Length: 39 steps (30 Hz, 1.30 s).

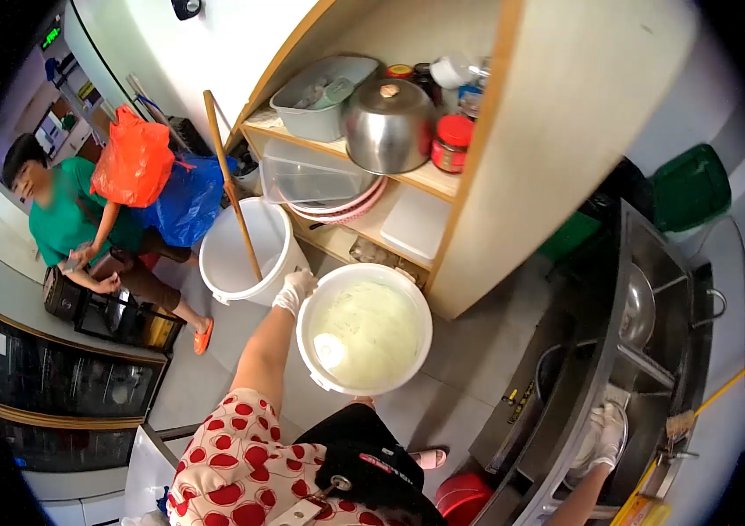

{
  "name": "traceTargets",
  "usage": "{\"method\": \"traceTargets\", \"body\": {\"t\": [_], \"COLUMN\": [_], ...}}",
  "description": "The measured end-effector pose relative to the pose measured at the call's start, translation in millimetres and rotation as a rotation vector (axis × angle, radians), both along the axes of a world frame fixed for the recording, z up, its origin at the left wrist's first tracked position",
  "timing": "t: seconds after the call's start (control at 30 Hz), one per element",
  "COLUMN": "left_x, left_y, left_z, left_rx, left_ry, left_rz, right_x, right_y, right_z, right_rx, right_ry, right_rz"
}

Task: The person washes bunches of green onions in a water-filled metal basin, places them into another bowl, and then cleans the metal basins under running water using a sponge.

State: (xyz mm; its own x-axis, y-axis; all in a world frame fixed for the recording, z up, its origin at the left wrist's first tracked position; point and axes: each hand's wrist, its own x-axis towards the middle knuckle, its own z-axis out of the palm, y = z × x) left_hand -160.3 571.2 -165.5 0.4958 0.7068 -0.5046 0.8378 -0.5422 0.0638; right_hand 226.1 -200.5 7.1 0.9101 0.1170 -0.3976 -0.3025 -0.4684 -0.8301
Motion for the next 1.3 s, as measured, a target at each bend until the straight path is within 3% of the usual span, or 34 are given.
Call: {"method": "traceTargets", "body": {"t": [0.03,0.07,0.17,0.2,0.27,0.33,0.4,0.47,0.53,0.67,0.73,0.8,0.87,0.97,1.1,1.2,1.3], "left_x": [-7,-7,-15,-19,-12,-1,6,15,27,42,42,51,61,72,78,75,64], "left_y": [30,32,94,106,124,146,157,154,163,201,209,199,196,201,207,207,202], "left_z": [-29,13,22,19,13,13,4,2,11,3,1,37,64,98,112,107,98], "left_rx": [0.271,0.285,-0.507,-0.760,-0.724,-0.674,-0.631,-0.633,-0.614,-0.796,-0.912,-0.908,-0.949,-1.048,-1.107,-1.125,-1.132], "left_ry": [0.151,0.149,-0.874,-1.197,-1.245,-1.309,-1.352,-1.487,-1.654,-1.848,-1.866,-1.847,-1.816,-1.778,-1.888,-1.907,-1.928], "left_rz": [-0.246,-0.352,0.937,1.382,1.330,1.269,1.223,1.242,1.244,1.381,1.211,1.077,0.988,0.921,0.794,0.801,0.885], "right_x": [-1,-3,-13,-17,-29,-8,-46,-77,-96,-104,-114,-127,-135,-143,-132,-133,-131], "right_y": [38,73,169,200,246,254,332,395,461,560,618,670,712,769,825,841,864], "right_z": [-4,-9,-32,-42,-76,-172,-154,-138,-121,-151,-120,-100,-85,-90,-140,-116,-135], "right_rx": [0.053,0.104,0.396,0.283,-1.135,-0.688,-0.397,-0.358,-0.238,-0.172,-0.102,0.203,0.443,0.578,0.663,0.402,0.172], "right_ry": [0.062,0.127,0.236,0.238,-0.229,-0.579,-0.023,-0.198,0.138,0.111,0.315,0.503,0.607,0.640,0.734,0.557,0.361], "right_rz": [0.089,0.176,0.220,0.134,0.697,1.054,0.819,1.088,1.083,1.130,0.995,0.786,0.653,0.508,0.204,0.185,0.232]}}
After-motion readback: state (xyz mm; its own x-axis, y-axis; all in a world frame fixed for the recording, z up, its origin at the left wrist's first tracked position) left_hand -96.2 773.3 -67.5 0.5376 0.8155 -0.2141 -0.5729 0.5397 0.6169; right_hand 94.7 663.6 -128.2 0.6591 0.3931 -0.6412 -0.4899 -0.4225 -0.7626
